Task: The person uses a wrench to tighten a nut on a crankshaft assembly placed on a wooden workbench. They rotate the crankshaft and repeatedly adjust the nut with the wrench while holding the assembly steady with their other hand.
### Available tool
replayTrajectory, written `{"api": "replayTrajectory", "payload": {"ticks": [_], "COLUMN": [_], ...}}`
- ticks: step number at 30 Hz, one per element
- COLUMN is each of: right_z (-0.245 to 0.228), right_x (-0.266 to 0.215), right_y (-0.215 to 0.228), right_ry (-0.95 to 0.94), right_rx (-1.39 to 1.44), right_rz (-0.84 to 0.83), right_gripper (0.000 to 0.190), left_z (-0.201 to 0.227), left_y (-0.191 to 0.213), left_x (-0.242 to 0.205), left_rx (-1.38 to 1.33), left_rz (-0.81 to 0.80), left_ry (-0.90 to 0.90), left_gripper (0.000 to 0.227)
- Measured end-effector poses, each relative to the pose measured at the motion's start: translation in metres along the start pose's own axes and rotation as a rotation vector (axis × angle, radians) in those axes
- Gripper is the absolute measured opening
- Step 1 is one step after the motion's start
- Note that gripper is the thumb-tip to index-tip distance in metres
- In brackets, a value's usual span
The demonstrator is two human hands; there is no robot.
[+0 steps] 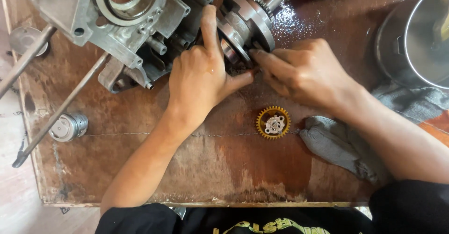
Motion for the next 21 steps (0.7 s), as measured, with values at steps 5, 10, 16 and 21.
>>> {"api": "replayTrajectory", "payload": {"ticks": [5,10,16,21], "right_z": [0.003,-0.012,-0.011,-0.002], "right_x": [-0.009,-0.002,-0.006,-0.004], "right_y": [0.004,0.008,-0.009,-0.022], "right_ry": [0.004,-0.017,-0.090,-0.132], "right_rx": [0.020,-0.310,-0.303,-0.370], "right_rz": [0.006,-0.035,-0.086,-0.021], "right_gripper": [0.019,0.050,0.048,0.032], "left_z": [-0.002,-0.004,-0.007,0.000], "left_y": [-0.001,-0.001,-0.002,0.007], "left_x": [0.003,0.003,0.005,0.005], "left_rx": [-0.007,-0.014,-0.062,-0.052], "left_rz": [0.014,0.023,0.039,0.037], "left_ry": [-0.005,0.029,-0.004,0.007], "left_gripper": [0.137,0.133,0.131,0.130]}}
Point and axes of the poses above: each hand's wrist, its own x-axis towards the middle knuckle, its own y-axis out of the back of the hand, z = x × y, the point moved 4 cm from there along x, towards the middle knuckle, and after that the axes turned 1 degree about x, right-handed, at the moved point
